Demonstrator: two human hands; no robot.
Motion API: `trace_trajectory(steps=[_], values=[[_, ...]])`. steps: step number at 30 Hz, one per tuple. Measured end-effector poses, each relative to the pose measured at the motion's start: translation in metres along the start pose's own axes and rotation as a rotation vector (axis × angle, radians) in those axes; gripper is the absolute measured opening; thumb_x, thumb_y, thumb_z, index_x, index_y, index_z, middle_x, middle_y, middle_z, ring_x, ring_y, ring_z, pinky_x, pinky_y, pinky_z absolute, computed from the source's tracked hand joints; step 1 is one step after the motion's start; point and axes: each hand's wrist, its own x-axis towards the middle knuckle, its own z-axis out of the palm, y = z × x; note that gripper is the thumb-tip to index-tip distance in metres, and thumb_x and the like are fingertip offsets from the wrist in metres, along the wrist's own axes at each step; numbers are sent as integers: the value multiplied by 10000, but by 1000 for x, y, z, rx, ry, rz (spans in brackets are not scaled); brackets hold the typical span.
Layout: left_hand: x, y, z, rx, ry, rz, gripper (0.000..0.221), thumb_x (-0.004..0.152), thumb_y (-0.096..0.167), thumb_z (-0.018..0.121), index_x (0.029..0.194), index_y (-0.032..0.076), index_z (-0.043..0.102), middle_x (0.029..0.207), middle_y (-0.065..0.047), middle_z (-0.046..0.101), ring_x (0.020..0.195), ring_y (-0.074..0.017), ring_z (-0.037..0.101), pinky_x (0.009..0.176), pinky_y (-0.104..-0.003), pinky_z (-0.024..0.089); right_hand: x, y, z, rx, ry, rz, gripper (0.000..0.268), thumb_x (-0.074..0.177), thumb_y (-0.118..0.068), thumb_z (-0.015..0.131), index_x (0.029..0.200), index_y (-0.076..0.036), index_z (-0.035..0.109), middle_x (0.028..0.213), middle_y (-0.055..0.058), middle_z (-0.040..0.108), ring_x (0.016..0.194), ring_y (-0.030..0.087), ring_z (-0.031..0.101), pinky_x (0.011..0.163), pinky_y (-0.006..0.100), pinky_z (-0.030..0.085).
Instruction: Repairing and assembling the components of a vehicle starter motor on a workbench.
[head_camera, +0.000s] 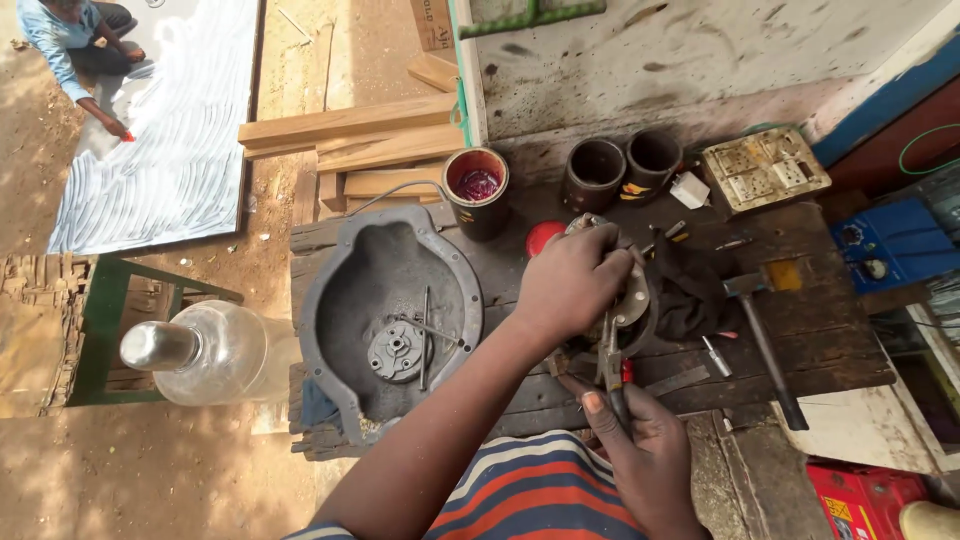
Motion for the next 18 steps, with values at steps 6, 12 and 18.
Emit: trace_trajectory(steps=[6,12,18], values=[[2,0,-4,-11,14,47,273,918,309,529,952,90,689,952,-162,730,959,-401,673,840,-527,509,9,16,1,90,26,147,326,979,-233,674,894,79,716,680,38,657,516,83,475,459,269,422],[-1,0,-10,-71,-79,10,281,935,305,503,962,95,689,963,-147,739,980,-370,683,838,-504,522,10,-6,24,7,-49,-85,310,989,-244,652,1097,8,799,611,-64,486,547,20,423,497,210,344],[0,-1,-10,-109,-81,-48,284,910,304,519,1000,103,699,1004,-144,727,1001,-365,670,845,-497,517,10,25,-2,-67,41,45,320,1007,-248,684,1124,33,781,610,31,475,504,78,397,449,243,317]])
